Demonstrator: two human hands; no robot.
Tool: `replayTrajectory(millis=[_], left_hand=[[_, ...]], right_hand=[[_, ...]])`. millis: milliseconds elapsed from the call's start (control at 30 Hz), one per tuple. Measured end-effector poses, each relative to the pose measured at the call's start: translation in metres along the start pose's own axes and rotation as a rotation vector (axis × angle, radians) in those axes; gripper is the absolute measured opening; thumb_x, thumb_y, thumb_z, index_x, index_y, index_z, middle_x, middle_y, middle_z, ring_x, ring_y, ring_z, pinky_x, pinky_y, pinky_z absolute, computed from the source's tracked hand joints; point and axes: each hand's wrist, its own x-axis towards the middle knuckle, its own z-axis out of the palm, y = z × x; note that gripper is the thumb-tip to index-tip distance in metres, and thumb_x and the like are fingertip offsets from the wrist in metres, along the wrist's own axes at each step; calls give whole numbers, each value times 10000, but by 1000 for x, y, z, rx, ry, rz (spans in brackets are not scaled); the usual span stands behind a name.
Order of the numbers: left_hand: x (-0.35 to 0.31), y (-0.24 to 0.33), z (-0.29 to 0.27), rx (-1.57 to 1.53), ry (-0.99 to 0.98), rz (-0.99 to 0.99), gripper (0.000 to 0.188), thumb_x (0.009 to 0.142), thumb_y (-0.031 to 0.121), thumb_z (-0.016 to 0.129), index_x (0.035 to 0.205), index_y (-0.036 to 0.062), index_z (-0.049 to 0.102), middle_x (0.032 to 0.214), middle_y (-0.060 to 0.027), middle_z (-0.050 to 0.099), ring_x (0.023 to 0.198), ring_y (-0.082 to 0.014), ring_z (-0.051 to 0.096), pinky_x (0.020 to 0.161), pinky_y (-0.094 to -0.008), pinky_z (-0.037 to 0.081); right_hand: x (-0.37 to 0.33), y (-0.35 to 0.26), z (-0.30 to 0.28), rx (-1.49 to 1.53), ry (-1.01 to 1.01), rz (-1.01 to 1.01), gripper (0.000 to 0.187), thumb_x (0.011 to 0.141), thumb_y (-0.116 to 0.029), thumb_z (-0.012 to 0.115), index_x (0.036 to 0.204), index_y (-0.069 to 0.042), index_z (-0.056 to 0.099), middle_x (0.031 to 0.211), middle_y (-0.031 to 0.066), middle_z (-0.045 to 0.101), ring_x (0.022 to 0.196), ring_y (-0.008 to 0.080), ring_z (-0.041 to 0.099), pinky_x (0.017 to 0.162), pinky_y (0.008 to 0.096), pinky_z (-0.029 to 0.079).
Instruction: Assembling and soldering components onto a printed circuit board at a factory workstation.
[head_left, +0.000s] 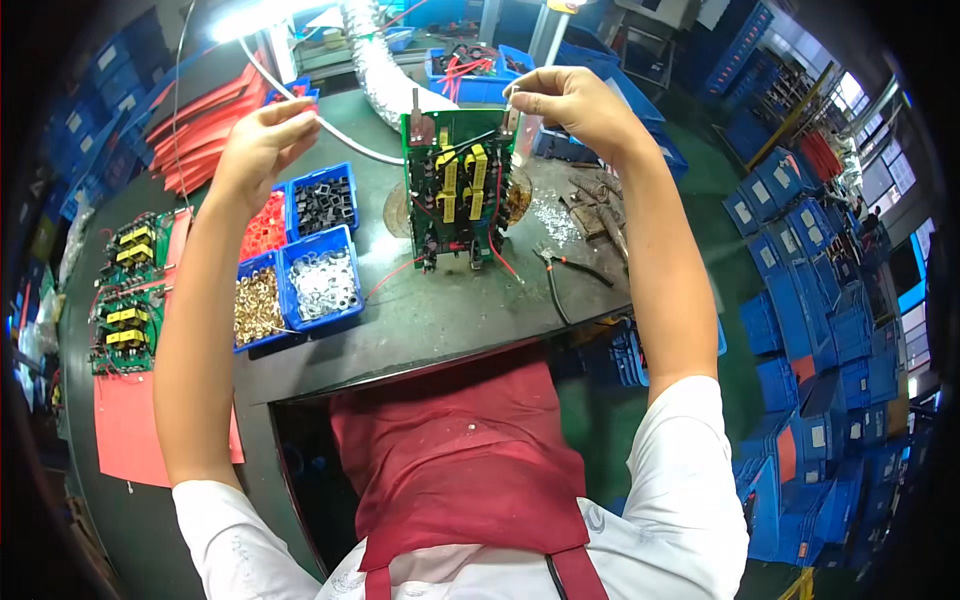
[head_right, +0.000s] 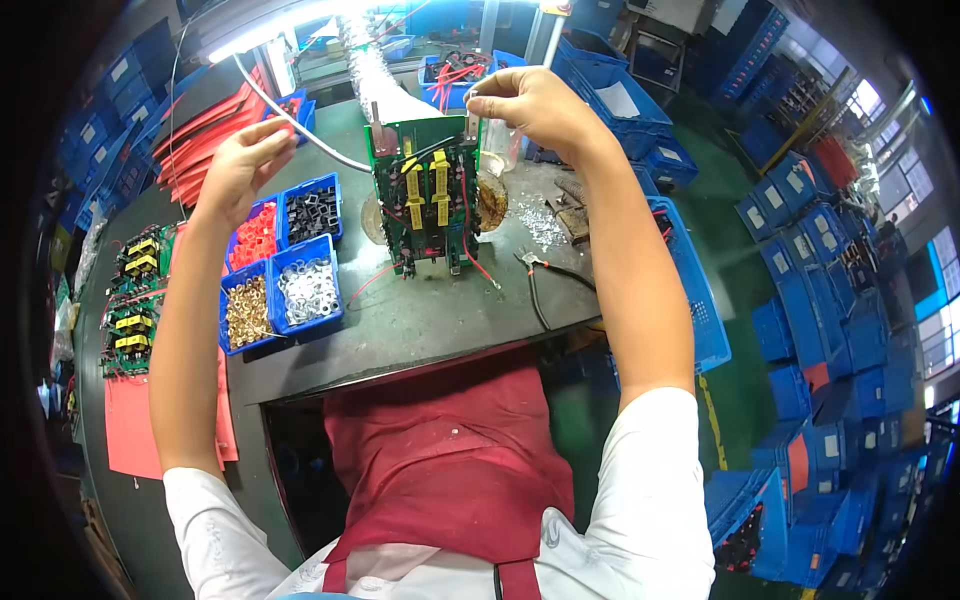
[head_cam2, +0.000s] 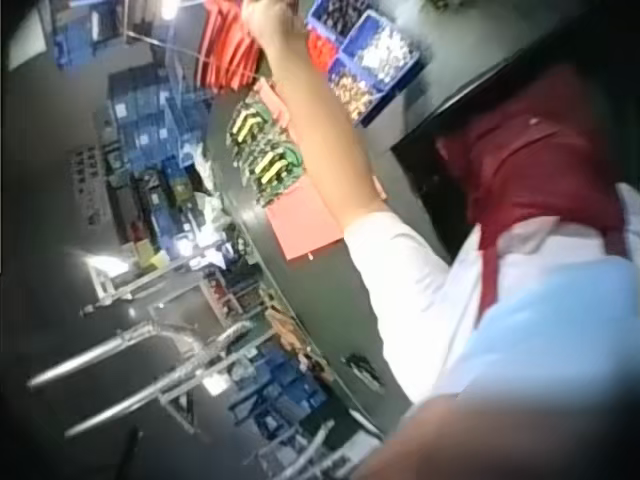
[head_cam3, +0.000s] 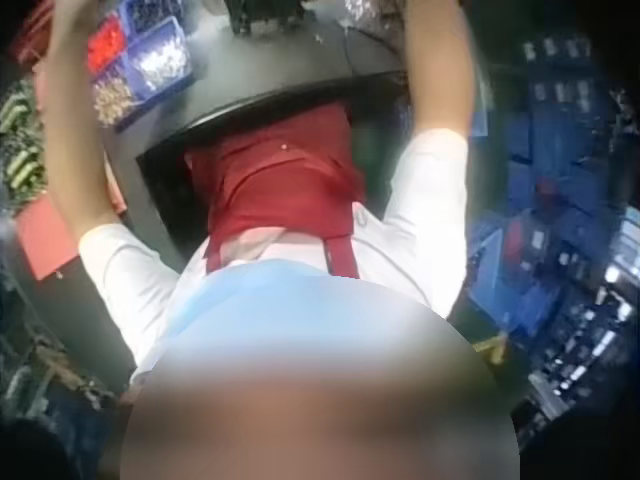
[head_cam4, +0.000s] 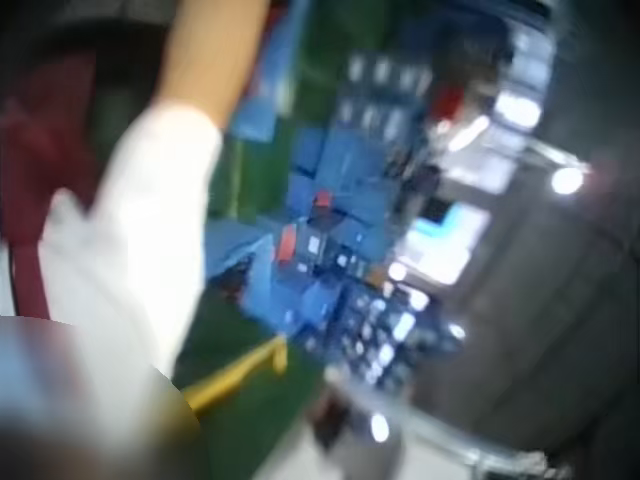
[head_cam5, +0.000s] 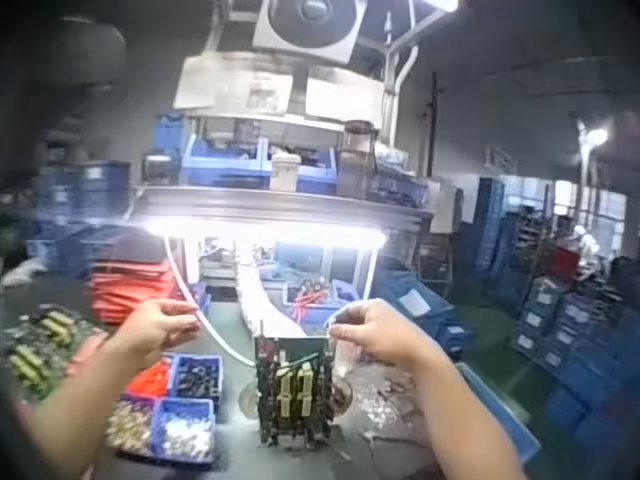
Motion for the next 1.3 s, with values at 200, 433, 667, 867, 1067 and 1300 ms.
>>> replayTrajectory(millis=[200, 433, 667, 867, 1067, 1300], left_hand=[[-18, 48, 82, 23, -154, 167, 431, 1026, 244, 734, 1366, -14, 673, 1268, -108, 734, 1112, -194, 720, 953, -328, 578], [-2, 39, 101, 364, -257, 319, 386, 1037, 355, 697, 1301, 77, 746, 1201, -57, 766, 1121, -146, 690, 939, -327, 528], [7, 33, 90, 540, -399, 195, 370, 1027, 377, 710, 1263, 94, 745, 1136, -26, 770, 1041, -126, 693, 881, -315, 538], [12, 22, 80, 744, -482, 272, 430, 974, 282, 766, 1312, 27, 690, 1173, -116, 758, 1063, -188, 712, 893, -339, 558], [-36, -5, 162, 642, 101, 765, 394, 949, 49, 685, 1341, 26, 646, 1033, -110, 732, 899, -200, 708, 809, -339, 576], [-116, -137, 365, 716, -733, 1220, 324, 864, 189, 792, 1160, 107, 690, 760, -27, 534, 643, -220, 589, 592, -387, 487]], right_hand=[[-1, 21, 5, 144, -102, -11, 340, 968, -271, 797, 1191, -17, 764, 1048, 53, 784, 978, 128, 694, 921, 300, 523], [-60, 24, 20, 245, 258, -58, 409, 1024, -281, 719, 1287, 32, 696, 1179, 100, 751, 1094, 161, 679, 973, 328, 525], [-163, 76, 17, 343, 586, 79, 312, 1057, -208, 678, 1285, 3, 698, 1111, 79, 759, 981, 130, 692, 897, 294, 546], [-256, 145, -5, 330, 861, 379, 304, 1059, -250, 687, 1272, -33, 709, 1070, 39, 745, 911, 86, 667, 800, 237, 530], [-387, 263, -36, 231, 1016, 710, 379, 1043, -251, 697, 1344, -21, 667, 1059, 57, 731, 875, 103, 660, 737, 240, 530], [-458, 447, -61, 159, 1024, 857, 344, 970, -122, 729, 1258, 52, 654, 921, 103, 736, 780, 152, 692, 692, 288, 573]])
